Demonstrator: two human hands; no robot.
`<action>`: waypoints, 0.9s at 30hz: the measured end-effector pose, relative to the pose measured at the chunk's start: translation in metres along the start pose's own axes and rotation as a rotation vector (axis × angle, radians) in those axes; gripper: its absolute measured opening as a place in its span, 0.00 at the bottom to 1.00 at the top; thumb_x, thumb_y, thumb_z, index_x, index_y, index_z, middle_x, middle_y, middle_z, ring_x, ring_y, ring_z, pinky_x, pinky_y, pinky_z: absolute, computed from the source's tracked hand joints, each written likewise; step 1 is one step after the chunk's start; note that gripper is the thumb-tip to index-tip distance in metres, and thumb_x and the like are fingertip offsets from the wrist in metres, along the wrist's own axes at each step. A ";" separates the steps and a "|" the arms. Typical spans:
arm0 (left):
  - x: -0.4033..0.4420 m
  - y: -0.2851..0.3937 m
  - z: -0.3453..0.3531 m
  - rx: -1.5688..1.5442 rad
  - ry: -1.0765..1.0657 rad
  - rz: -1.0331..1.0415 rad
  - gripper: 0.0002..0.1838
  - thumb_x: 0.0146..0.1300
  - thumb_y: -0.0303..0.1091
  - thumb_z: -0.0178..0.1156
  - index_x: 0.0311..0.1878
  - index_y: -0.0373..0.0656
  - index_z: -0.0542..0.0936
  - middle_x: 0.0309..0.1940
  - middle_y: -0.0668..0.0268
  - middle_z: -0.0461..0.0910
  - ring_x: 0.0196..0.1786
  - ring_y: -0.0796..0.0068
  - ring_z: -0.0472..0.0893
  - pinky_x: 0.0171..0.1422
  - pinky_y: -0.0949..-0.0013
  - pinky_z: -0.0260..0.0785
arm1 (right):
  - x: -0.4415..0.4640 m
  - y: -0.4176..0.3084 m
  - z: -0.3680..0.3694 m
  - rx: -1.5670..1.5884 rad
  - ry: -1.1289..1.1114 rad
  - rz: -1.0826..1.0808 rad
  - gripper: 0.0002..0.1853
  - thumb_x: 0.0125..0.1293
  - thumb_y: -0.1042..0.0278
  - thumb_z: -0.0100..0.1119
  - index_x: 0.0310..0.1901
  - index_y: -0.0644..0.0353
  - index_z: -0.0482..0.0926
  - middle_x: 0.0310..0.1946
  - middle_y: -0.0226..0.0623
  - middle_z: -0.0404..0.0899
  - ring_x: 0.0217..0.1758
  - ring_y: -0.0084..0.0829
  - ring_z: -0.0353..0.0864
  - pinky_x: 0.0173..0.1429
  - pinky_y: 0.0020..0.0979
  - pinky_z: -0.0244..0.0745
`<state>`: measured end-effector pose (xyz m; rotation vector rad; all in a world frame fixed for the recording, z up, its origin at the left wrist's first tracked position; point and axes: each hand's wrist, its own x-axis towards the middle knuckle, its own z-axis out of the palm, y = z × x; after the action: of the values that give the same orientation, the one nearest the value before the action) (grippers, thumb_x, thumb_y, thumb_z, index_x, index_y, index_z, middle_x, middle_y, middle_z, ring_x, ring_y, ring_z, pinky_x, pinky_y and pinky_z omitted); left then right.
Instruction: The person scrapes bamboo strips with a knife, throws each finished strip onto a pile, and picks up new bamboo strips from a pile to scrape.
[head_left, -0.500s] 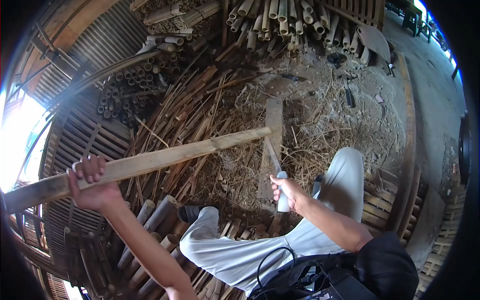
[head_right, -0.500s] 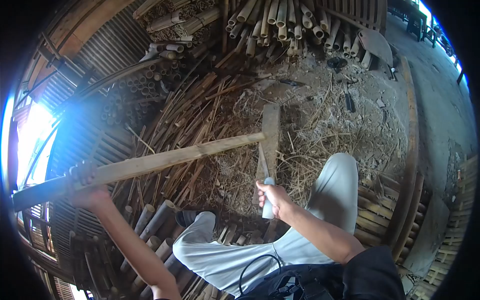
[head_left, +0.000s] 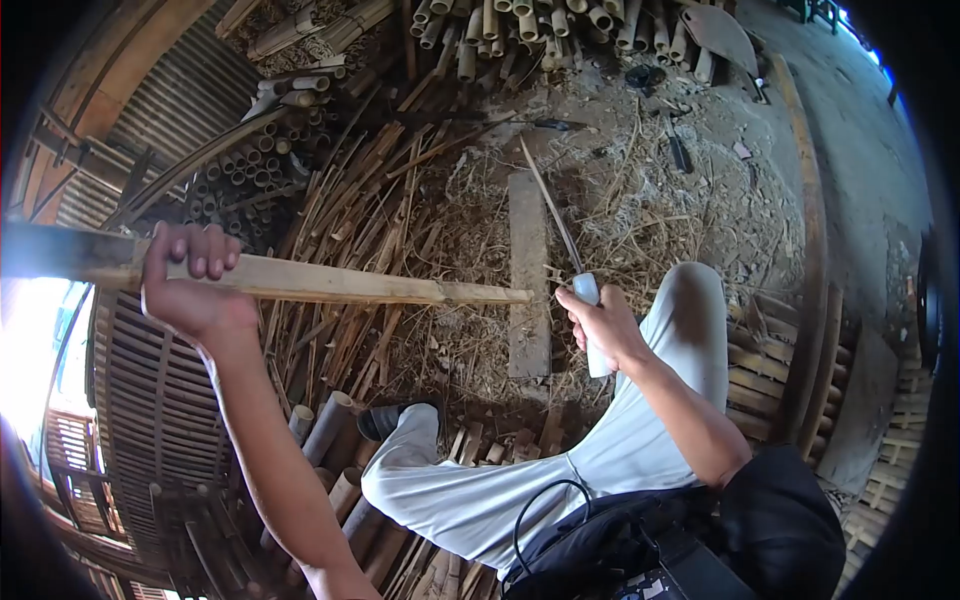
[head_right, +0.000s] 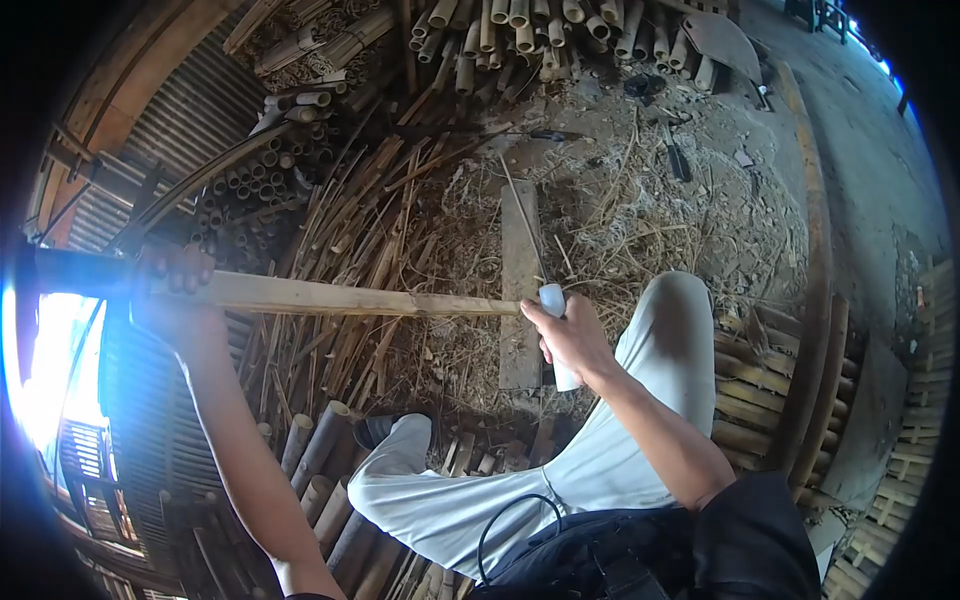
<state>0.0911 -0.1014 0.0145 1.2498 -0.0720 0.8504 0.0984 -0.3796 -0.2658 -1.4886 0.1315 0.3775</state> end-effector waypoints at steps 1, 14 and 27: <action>-0.001 -0.007 0.006 -0.003 -0.023 -0.025 0.15 0.64 0.36 0.53 0.22 0.51 0.62 0.14 0.75 0.54 0.17 0.81 0.54 0.27 0.73 0.50 | 0.001 -0.001 -0.002 -0.056 -0.006 -0.031 0.19 0.67 0.57 0.60 0.24 0.63 0.76 0.11 0.30 0.70 0.10 0.21 0.69 0.14 0.26 0.64; 0.012 -0.049 0.039 0.218 -0.197 -0.055 0.10 0.65 0.36 0.51 0.43 0.42 0.75 0.39 0.61 0.76 0.34 0.67 0.77 0.46 0.60 0.73 | -0.015 -0.028 0.062 -0.232 -0.323 -0.383 0.28 0.74 0.45 0.44 0.48 0.68 0.77 0.15 0.35 0.74 0.13 0.25 0.72 0.16 0.29 0.70; 0.030 -0.065 0.000 0.068 -0.308 0.062 0.16 0.71 0.42 0.52 0.47 0.37 0.75 0.28 0.64 0.74 0.28 0.71 0.74 0.37 0.65 0.69 | -0.010 -0.097 0.065 -0.234 -0.440 -0.167 0.36 0.75 0.40 0.36 0.55 0.75 0.72 0.11 0.38 0.72 0.11 0.35 0.68 0.20 0.35 0.71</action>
<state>0.1509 -0.0896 -0.0230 1.4417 -0.3325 0.7126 0.1106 -0.3204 -0.1656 -1.5961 -0.3958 0.5895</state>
